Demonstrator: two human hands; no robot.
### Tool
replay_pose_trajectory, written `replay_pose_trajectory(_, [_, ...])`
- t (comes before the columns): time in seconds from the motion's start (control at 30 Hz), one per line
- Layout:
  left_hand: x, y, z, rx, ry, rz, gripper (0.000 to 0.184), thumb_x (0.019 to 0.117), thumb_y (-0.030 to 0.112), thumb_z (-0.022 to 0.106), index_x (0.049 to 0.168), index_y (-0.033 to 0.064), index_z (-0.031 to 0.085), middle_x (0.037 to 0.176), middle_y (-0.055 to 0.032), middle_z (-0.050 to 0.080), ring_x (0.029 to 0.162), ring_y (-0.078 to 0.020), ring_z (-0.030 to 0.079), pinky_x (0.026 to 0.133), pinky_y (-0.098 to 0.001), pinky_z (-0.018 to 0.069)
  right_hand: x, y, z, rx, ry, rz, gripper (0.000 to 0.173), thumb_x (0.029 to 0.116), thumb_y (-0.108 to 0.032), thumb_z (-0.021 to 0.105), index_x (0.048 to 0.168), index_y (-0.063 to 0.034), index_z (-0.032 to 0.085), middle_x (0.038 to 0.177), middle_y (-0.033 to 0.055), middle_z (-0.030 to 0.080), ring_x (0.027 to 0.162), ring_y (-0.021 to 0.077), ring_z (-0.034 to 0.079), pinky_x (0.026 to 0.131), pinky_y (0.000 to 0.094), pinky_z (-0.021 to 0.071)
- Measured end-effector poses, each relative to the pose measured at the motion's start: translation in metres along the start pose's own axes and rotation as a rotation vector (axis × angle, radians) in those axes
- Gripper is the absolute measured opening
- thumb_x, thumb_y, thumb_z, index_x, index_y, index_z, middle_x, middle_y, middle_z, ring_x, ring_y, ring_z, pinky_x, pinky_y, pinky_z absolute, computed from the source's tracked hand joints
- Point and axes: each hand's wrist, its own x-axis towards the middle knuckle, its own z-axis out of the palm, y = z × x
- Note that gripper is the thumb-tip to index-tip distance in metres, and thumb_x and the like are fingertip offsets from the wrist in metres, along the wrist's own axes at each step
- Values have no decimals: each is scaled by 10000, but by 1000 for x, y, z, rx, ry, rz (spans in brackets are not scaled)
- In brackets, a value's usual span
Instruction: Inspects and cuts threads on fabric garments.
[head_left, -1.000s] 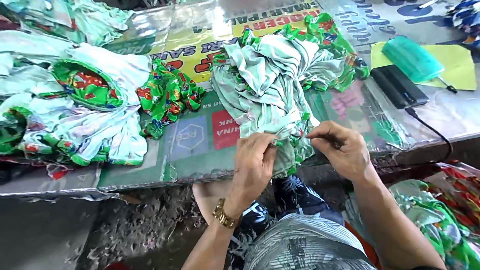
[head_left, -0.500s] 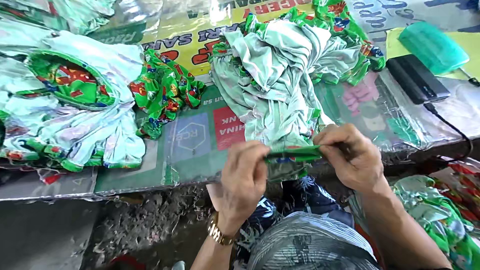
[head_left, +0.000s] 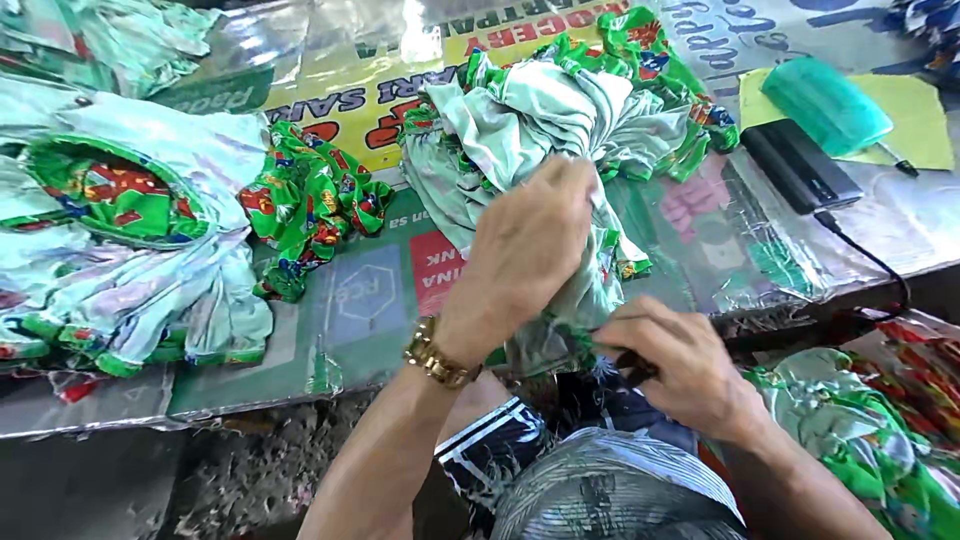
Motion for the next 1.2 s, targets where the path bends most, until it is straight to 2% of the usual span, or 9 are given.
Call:
replay_pose_trajectory(0.13, [9, -7, -16, 78, 122, -106, 123, 1004, 64, 581, 1108, 27, 636, 987, -157, 627, 792, -284, 630, 657, -421, 514, 25, 5, 3, 126, 123, 6, 60, 959, -79, 662, 1010, -62, 635, 877, 23, 639, 724, 15, 590, 637, 131, 503])
replay_pose_trajectory(0.3, [-13, -42, 38, 155, -140, -277, 208, 1025, 72, 564, 1228, 29, 567, 1029, -212, 651, 803, -394, 689, 640, -523, 562, 28, 24, 37, -68, -86, 234, 182, 848, -64, 722, 1024, -94, 687, 838, 35, 700, 672, 194, 683, 548, 424, 551])
replay_pose_trajectory(0.43, [-49, -26, 9, 20, 49, -262, 199, 1055, 182, 543, 1181, 57, 631, 1042, -122, 671, 868, -274, 669, 735, -481, 536, 22, 25, 35, 34, -72, 323, 156, 899, -107, 668, 1052, -119, 690, 869, -7, 701, 719, 116, 677, 613, 361, 566])
replay_pose_trajectory(0.57, [-77, -15, 32, -146, 133, -97, 390, 912, 367, 747, 1171, 82, 688, 1223, -90, 669, 1159, -227, 627, 969, -472, 509, 22, 28, 30, 160, -40, 343, 150, 896, -119, 655, 1042, -130, 683, 856, -54, 687, 727, 19, 646, 637, 240, 555])
replay_pose_trajectory(0.73, [-102, -12, 56, -112, 302, -131, 124, 959, 64, 645, 1076, 28, 666, 1047, -108, 689, 1017, -194, 671, 885, -326, 562, 21, 26, 15, 273, -38, 281, 228, 906, -136, 724, 1110, -95, 630, 863, -48, 650, 705, -33, 593, 627, 121, 519])
replay_pose_trajectory(0.8, [-117, -15, 52, -31, 332, -129, 81, 985, 76, 625, 1057, 50, 652, 1051, -101, 679, 1043, -185, 657, 915, -293, 546, 15, 25, 7, 128, -59, 173, 283, 871, -124, 719, 1120, -71, 594, 874, 5, 647, 723, 18, 600, 635, 154, 519])
replay_pose_trajectory(0.97, [-141, -19, 56, 112, 115, -121, 151, 990, 104, 592, 1049, 134, 728, 1143, -56, 715, 1141, -228, 646, 987, -450, 470, 4, 21, 8, -171, -284, -32, 123, 928, -51, 599, 1001, -75, 694, 949, 119, 657, 630, 242, 624, 458, 367, 460])
replay_pose_trajectory(1.07, [-141, -7, 46, -4, 221, -182, 138, 1001, 212, 596, 1077, 148, 693, 1200, -32, 679, 1163, -177, 593, 1004, -400, 422, 8, 16, -5, -38, -243, 2, 144, 1000, -162, 589, 1037, -116, 720, 1026, 69, 673, 740, 125, 642, 557, 266, 502])
replay_pose_trajectory(1.2, [-129, 14, 57, -93, 338, -192, 274, 968, 400, 694, 1107, 165, 665, 1020, -14, 645, 987, -139, 593, 880, -307, 455, 19, 6, -5, 419, -50, 123, 161, 1072, -219, 539, 1064, -111, 659, 999, -38, 617, 876, -27, 605, 726, 113, 525])
